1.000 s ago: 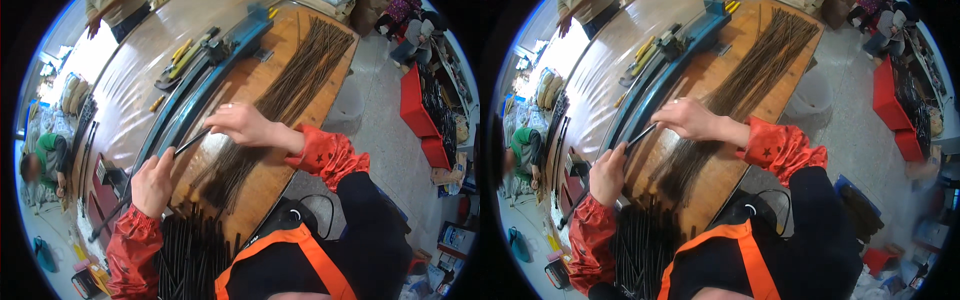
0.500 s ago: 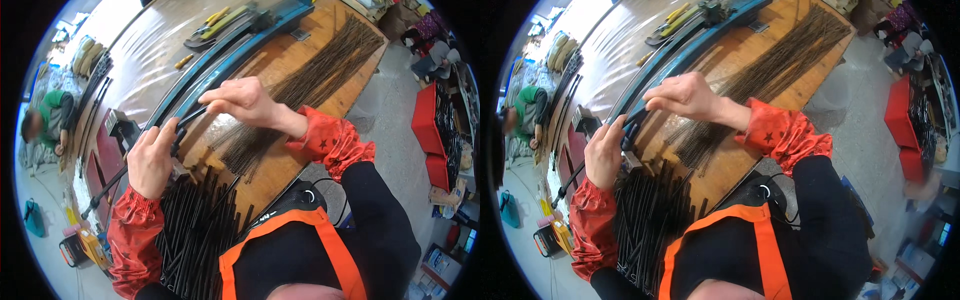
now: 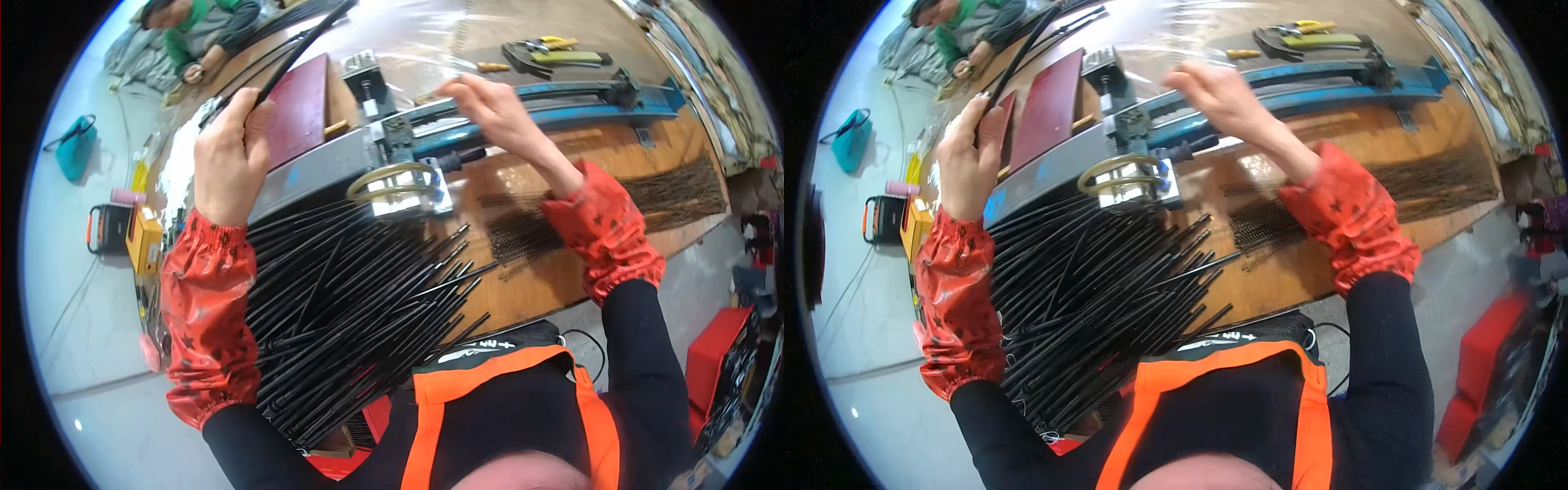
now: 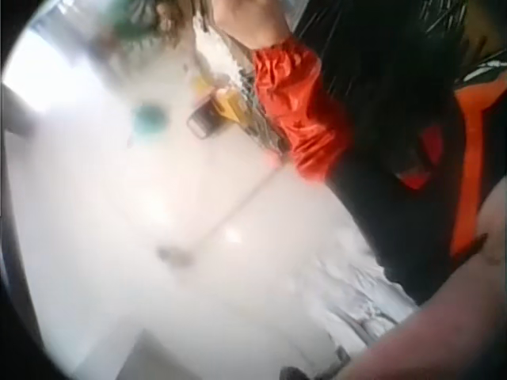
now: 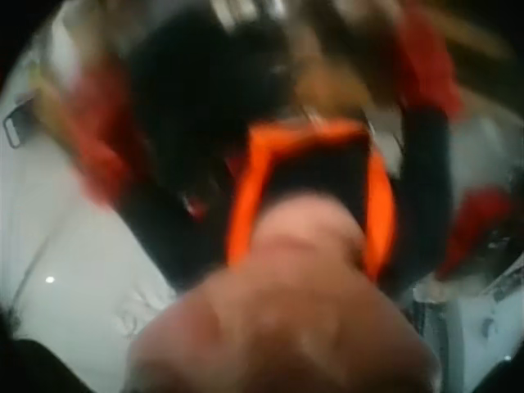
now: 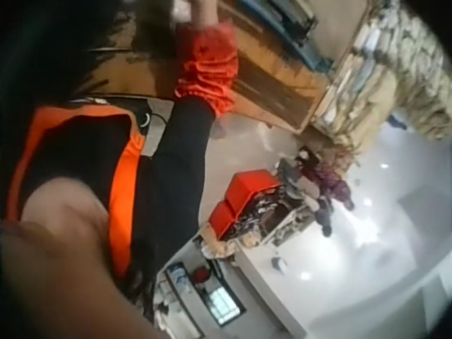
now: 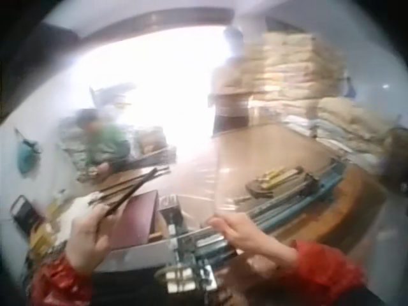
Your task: The person assembles components for umbrella frames by taking long black rods from a large pile, inserting them into a specialized machine, and attaching thin metal wires to them.
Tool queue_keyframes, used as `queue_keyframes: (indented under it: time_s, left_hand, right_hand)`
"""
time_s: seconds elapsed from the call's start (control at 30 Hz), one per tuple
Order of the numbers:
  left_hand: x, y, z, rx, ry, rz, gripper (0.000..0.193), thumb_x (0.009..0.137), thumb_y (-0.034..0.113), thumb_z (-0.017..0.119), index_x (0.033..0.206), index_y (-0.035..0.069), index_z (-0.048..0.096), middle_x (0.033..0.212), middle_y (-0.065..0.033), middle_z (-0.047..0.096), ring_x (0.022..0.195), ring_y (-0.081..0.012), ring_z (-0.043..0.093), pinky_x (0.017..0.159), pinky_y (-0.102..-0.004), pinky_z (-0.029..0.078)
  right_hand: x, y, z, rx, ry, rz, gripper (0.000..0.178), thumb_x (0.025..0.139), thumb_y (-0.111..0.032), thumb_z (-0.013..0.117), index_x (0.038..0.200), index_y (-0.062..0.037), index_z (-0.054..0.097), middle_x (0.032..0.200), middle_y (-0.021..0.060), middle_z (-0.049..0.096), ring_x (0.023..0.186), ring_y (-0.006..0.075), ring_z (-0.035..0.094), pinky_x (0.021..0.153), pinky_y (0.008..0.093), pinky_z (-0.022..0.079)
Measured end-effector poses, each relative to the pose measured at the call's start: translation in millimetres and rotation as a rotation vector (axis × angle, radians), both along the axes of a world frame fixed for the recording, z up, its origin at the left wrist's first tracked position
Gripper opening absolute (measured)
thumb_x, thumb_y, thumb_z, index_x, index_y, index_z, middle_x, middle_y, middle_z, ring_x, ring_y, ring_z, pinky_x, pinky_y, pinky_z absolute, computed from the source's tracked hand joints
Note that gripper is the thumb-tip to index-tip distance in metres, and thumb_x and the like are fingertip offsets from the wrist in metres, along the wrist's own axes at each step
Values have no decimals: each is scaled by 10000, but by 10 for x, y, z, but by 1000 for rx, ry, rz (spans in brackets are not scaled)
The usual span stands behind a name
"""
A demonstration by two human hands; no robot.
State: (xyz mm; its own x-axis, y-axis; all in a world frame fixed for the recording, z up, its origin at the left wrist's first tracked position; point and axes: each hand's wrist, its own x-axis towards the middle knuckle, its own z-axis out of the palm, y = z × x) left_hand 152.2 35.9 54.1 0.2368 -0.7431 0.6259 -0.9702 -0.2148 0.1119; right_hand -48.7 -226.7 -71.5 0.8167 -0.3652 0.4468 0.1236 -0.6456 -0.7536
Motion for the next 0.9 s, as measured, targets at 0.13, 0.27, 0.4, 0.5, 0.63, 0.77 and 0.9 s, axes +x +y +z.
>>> queue_keyframes:
  time_s: [0.13,0.27,0.4,0.5,0.63,0.77,0.9]
  left_hand:
    - [138,459,-69,15,16,115,151,947,116,648,1058,14,638,750,-230,612,657,-349,642,600,-397,481]
    - [236,918,-217,56,65,212,164,955,118,650,1053,-14,636,784,-223,650,681,-382,645,613,-394,496]
    - [245,1104,-358,89,170,286,177,967,132,646,1068,-12,635,801,-233,641,668,-368,633,615,-383,492]
    - [288,1067,-419,92,212,279,197,966,128,644,1093,-23,644,838,-230,663,703,-338,657,656,-357,507]
    - [331,1036,-462,50,176,224,166,971,151,649,1046,3,649,803,-216,636,662,-362,619,604,-377,485]
    - [436,1062,-481,145,161,261,178,967,171,651,1042,10,665,815,-201,644,683,-351,630,625,-383,490]
    - [551,1043,-727,194,114,165,215,951,198,668,1079,28,694,859,-186,680,734,-323,674,668,-392,516]
  right_hand:
    - [828,242,45,-76,-130,215,225,991,-221,627,1016,-36,752,902,62,745,750,132,653,702,289,524]
    - [1145,215,-98,-376,-234,221,194,902,-305,710,936,-136,799,770,67,712,760,213,676,757,376,526]
    - [1227,287,-122,-530,-85,231,202,898,-329,695,929,-162,804,786,26,722,918,206,648,877,401,458]
    - [1233,473,115,-613,43,265,184,895,-271,704,913,-102,777,786,25,721,887,239,645,853,400,464]
    - [1254,488,-2,-825,-119,147,144,898,-248,682,887,-116,739,753,33,700,842,248,646,865,388,437]
    - [634,-16,-123,-844,-131,-57,55,894,-181,674,869,-161,719,767,-9,715,875,195,663,920,386,403]
    - [-340,-921,-313,-1014,-48,-308,66,914,-139,663,967,-164,695,821,-32,723,916,181,653,1017,392,325]
